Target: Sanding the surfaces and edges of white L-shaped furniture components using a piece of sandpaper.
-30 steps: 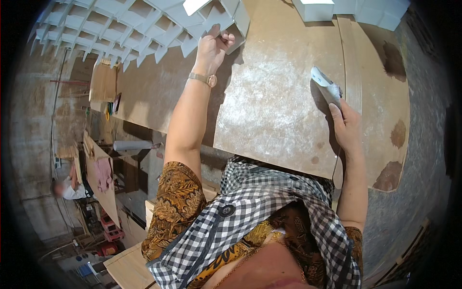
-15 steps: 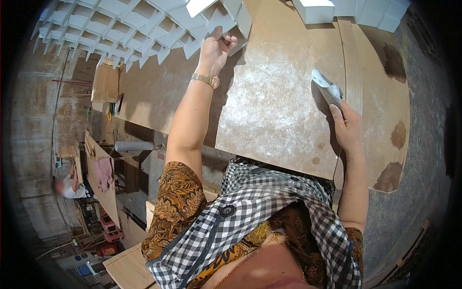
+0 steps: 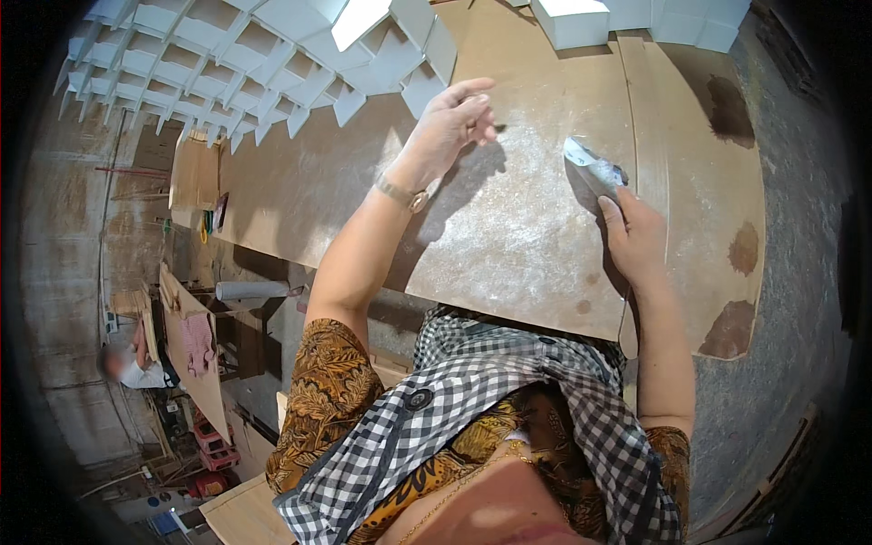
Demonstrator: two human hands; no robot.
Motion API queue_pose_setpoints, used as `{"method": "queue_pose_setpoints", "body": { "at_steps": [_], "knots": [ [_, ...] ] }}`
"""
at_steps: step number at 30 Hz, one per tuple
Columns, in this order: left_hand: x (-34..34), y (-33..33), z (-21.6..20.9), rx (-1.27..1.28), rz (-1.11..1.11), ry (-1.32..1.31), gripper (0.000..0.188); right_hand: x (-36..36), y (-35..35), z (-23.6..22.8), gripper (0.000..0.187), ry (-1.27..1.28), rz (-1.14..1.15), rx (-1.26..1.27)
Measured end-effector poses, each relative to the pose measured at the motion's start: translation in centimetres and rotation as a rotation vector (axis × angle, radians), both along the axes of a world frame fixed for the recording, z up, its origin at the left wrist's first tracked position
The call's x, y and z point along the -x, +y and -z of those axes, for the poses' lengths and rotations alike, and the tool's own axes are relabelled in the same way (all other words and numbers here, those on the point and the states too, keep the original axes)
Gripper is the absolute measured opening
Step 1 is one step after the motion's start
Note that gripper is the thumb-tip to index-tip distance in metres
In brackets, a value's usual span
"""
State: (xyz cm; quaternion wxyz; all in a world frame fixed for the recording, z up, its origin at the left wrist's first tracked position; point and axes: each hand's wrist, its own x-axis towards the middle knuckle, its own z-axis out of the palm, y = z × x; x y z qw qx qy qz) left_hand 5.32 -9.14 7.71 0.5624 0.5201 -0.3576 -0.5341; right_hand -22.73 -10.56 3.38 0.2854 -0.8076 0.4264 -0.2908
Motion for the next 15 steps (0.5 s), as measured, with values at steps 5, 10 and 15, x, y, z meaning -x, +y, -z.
{"method": "queue_pose_setpoints", "body": {
  "at_steps": [5,10,15],
  "knots": [
    [1.6,-6.8,-1.6,0.186,0.095,-0.658,0.032,-0.6,0.4,-0.7,0.024,-0.072,-0.032,0.053],
    [0.8,-15.6,-2.1,0.259,-0.168,-1.031,0.048,-0.2,0.6,0.5,0.029,-0.046,-0.114,0.082],
    [-2.0,-22.2,-2.6,0.149,-0.367,-1.006,0.058,-0.4,0.5,0.4,0.035,0.034,-0.156,0.070]
  ]
}}
